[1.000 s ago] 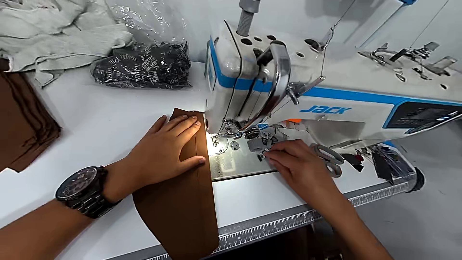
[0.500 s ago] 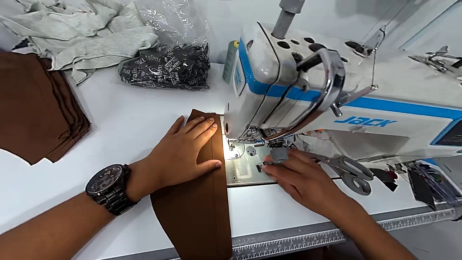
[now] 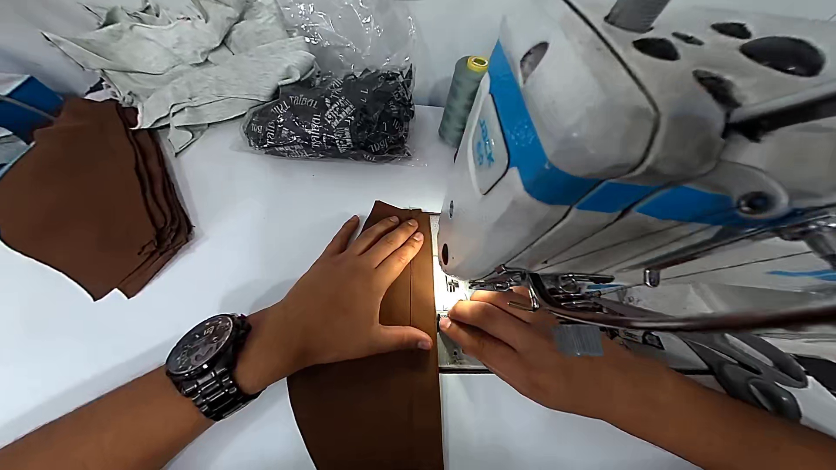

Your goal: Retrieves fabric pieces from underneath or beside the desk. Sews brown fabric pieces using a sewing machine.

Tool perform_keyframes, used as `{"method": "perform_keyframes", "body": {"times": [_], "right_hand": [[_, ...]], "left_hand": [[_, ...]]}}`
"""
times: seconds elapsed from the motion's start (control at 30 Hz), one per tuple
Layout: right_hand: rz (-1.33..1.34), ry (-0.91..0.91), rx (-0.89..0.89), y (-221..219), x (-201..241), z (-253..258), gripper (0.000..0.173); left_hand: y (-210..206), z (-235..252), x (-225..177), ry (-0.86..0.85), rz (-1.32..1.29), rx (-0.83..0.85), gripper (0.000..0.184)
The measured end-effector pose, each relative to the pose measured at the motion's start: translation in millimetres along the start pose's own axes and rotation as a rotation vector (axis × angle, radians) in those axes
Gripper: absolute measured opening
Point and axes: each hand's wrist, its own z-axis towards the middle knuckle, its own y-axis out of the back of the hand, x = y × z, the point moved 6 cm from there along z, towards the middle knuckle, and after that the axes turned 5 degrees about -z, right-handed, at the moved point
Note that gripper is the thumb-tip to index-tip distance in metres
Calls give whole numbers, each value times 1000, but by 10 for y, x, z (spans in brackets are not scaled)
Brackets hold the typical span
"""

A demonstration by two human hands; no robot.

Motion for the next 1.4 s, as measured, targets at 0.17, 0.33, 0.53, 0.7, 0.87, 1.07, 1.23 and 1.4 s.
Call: {"method": "perform_keyframes", "body": {"times": [0.17,0.33,0.53,0.7,0.87,1.07,1.23,1.4], "right_hand": [[9,-67,-2,87,-21,-81,33],[20,-153,-13,-32,85,-31,37],[181,-20,39,120,-17,-144,20],[135,-156,-95,261,-76,-189,27],[138,-108,2,66,36,-143,32],[81,28,37,67,17,-112,30],[44,82,9,117,21,-66,28],[16,144,13,138,85,-84,31]], "left_hand": [[-5,-3,-8,-20,16,-21,113],[2,-6,-17,-19,3,-7,110],[-14,-2,-8,-24,17,-31,112],[-13,-2,-8,-18,30,-33,111],[-15,1,-6,-26,38,-33,110],[-5,-3,-8,-31,27,-43,110],[-14,5,-6,-23,42,-23,112],[-27,10,12,-10,33,-13,113]]}}
